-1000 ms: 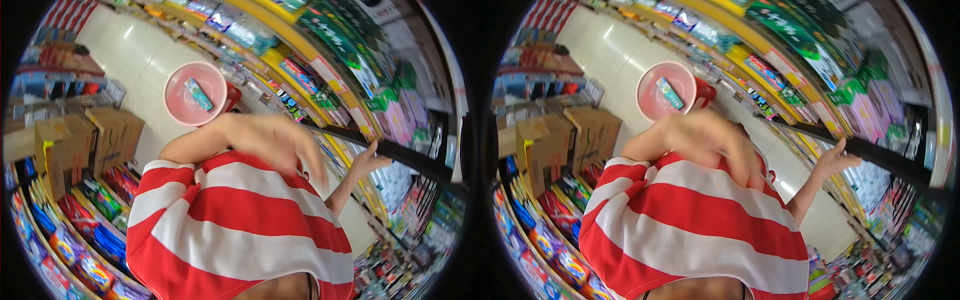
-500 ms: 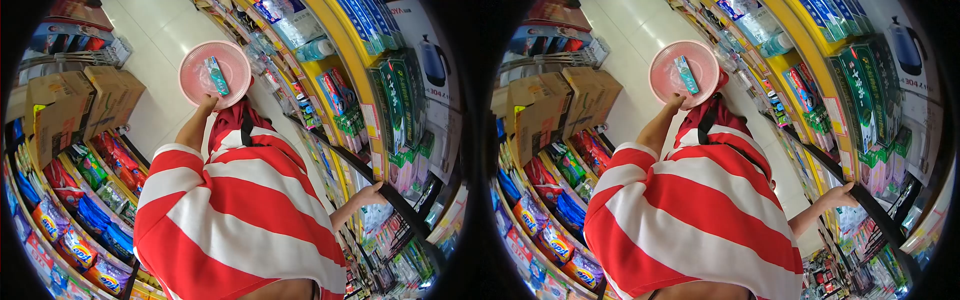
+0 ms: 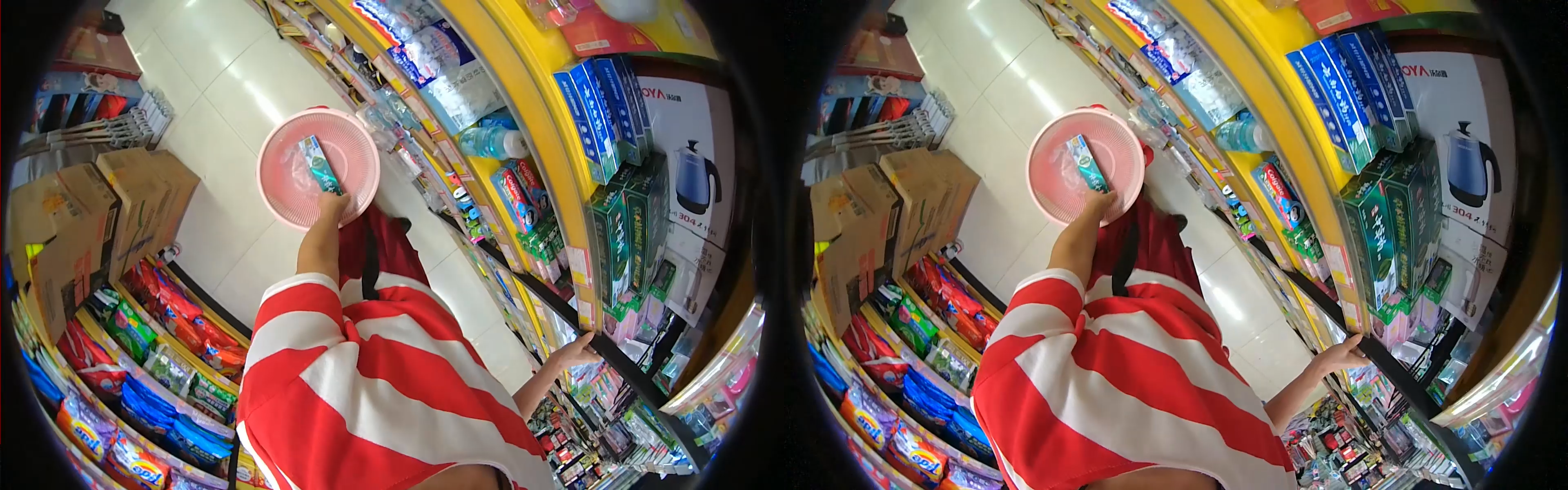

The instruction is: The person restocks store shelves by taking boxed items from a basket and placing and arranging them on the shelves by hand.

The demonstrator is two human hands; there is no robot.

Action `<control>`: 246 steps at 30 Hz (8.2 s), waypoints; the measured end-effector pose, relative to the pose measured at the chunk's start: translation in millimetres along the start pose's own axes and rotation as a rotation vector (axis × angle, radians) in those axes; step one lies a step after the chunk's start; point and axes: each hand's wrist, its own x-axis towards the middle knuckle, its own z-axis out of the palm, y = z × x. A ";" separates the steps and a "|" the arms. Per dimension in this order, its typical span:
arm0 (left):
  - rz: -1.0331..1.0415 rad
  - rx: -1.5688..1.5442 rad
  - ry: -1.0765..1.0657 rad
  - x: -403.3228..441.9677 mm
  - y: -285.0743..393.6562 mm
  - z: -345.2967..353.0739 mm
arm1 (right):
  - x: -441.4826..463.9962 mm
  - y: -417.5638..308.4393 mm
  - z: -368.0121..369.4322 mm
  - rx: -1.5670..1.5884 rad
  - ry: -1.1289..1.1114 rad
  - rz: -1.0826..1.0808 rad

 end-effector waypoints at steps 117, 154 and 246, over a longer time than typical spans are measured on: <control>1.777 -0.134 -0.464 -449.3 329.2 -97.6 | -10.6 -12.3 -1.5 0.453 0.159 -0.125; -0.139 -0.363 -0.293 -163.9 -137.7 -15.1 | -11.5 -1.9 15.8 0.523 0.001 -0.114; 0.308 -0.947 -0.293 -206.7 -79.4 -137.9 | -12.6 -14.6 -3.3 0.416 -0.044 -0.044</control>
